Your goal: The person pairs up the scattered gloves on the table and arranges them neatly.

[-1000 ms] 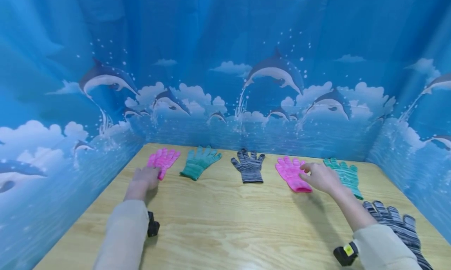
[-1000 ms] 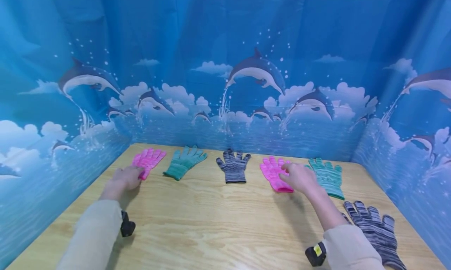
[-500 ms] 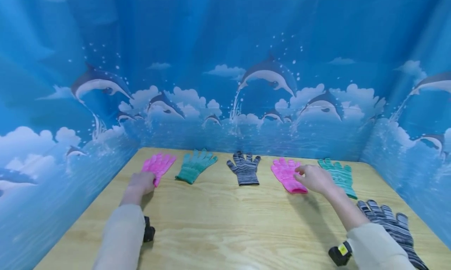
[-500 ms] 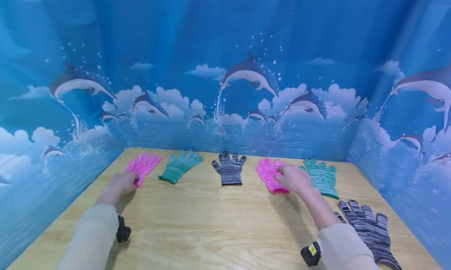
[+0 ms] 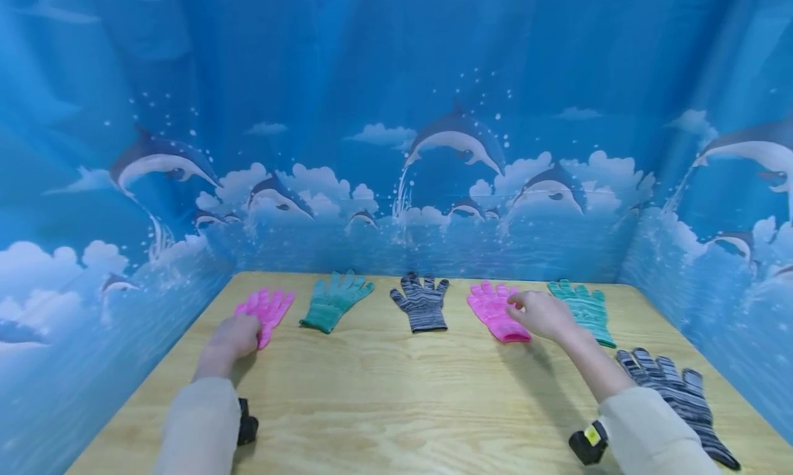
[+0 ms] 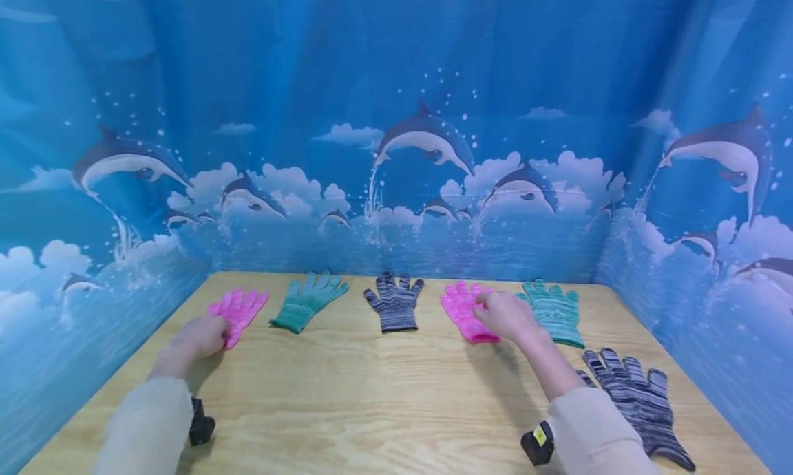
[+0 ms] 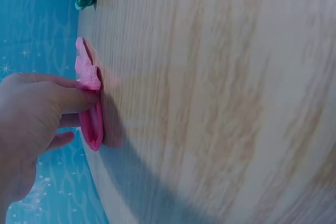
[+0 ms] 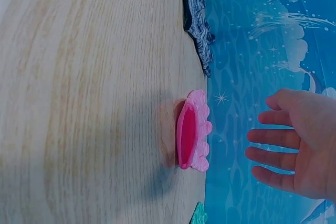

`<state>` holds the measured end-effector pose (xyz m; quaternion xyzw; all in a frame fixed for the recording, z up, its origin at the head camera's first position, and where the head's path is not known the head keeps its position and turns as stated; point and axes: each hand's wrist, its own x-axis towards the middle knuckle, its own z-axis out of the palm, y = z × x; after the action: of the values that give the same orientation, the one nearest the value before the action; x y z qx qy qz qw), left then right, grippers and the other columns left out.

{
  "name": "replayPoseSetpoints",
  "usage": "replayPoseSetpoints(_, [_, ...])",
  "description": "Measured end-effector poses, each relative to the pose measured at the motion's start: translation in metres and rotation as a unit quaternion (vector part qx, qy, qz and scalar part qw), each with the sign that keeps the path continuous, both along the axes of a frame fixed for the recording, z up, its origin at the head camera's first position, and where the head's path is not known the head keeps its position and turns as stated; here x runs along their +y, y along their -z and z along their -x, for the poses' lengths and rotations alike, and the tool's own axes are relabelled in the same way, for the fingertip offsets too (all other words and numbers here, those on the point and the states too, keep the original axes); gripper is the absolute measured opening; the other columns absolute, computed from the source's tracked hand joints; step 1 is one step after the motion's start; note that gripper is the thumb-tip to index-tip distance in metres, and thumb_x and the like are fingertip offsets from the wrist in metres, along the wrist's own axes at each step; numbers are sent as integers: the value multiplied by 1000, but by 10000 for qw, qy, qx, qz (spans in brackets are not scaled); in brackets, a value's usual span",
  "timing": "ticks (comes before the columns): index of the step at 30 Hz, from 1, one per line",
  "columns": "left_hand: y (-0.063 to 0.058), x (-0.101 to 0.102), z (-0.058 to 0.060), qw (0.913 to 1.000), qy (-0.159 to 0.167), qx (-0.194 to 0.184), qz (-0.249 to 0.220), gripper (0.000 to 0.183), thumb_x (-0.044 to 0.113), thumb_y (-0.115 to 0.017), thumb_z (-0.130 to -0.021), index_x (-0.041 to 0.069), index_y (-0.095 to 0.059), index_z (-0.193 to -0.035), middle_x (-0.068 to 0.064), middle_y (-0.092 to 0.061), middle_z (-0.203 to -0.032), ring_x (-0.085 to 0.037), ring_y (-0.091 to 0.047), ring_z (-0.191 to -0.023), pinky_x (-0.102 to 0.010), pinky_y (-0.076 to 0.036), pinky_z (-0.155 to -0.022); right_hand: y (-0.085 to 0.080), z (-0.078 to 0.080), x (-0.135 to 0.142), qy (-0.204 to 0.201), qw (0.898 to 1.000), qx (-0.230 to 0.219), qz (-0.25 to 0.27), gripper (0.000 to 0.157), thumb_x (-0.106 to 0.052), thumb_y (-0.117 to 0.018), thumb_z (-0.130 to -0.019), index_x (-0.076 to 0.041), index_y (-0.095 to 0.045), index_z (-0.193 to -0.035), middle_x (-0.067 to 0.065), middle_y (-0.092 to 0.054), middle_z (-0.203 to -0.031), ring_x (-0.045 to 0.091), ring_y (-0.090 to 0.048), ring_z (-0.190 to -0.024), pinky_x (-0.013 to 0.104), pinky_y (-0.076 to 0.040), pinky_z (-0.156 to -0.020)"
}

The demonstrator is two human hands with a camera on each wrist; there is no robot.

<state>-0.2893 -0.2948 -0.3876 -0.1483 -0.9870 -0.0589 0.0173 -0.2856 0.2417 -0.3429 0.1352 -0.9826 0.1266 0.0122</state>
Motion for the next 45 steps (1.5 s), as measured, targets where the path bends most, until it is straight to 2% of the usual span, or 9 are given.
replayPoseSetpoints(5, [2,-3,-2,9999,-45,84,-69,22,-5,-53,-74,13,-51,-61,-2,-51,-66,-19,-49,-61,-41,-44,-61,2,4,0,-28,10000,22,1,35,-23,-54,-91,1,-61,-116,14,-65,-100,30,-62,-86,39,-50,-62])
replayPoseSetpoints(10, [-3,-5,1,9975,-274,38,-649,12,1,-57,-78,9,-59,-70,-7,-58,-72,-22,-52,-65,-40,-43,-60,0,4,2,-11,10000,16,-13,35,-23,-53,-91,1,-61,-117,16,-65,-101,31,-62,-87,38,-50,-62])
replayPoseSetpoints(13, [-14,-5,2,9956,-297,84,-887,6,4,-59,-80,3,-65,-81,-10,-62,-81,-24,-55,-71,-41,-44,-61,-3,3,3,-81,10000,55,-5,36,-23,-53,-92,1,-60,-117,17,-65,-101,31,-62,-87,38,-50,-61])
replayPoseSetpoints(20, [-45,1,4,9927,-12,214,-1183,19,4,-58,-84,-4,-69,-98,-14,-65,-85,-23,-54,-71,-39,-46,-64,-4,4,7,-110,9999,91,-87,37,-25,-51,-92,0,-59,-119,17,-64,-103,33,-61,-91,42,-50,-67])
replayPoseSetpoints(23, [-53,2,3,9924,-74,194,-1210,20,4,-58,-83,-4,-69,-98,-15,-66,-89,-23,-56,-74,-41,-48,-67,-3,6,6,-184,9998,78,-74,38,-24,-51,-92,2,-58,-119,19,-64,-103,35,-61,-91,44,-50,-67])
replayPoseSetpoints(27, [-59,1,-2,9922,-135,214,-1218,19,4,-57,-82,-2,-69,-96,-12,-66,-85,-21,-56,-72,-40,-48,-66,0,9,3,-203,9997,69,-77,38,-24,-52,-91,2,-58,-118,19,-64,-103,35,-61,-91,44,-51,-67])
replayPoseSetpoints(35, [-73,-7,-21,9922,-61,269,-1217,19,-1,-55,-79,-4,-67,-93,-9,-62,-77,-18,-49,-64,-32,-41,-56,6,14,-9,-278,9995,40,-151,34,-16,-57,-89,3,-60,-117,18,-64,-102,35,-61,-92,45,-50,-69])
replayPoseSetpoints(40, [-82,-3,-27,9939,-146,-39,-1092,18,-1,-54,-79,-2,-66,-92,-6,-59,-75,-19,-47,-64,-32,-40,-56,10,18,-9,-312,9992,172,-159,31,-10,-58,-86,3,-61,-114,18,-64,-100,37,-60,-92,44,-50,-71])
replayPoseSetpoints(45, [-86,6,-26,9930,-30,-294,-1143,17,-1,-55,-78,-1,-65,-92,-5,-59,-76,-19,-49,-66,-32,-42,-57,15,18,-1,-155,9998,42,-143,33,-3,-58,-83,3,-60,-115,20,-63,-102,37,-60,-90,41,-51,-66])
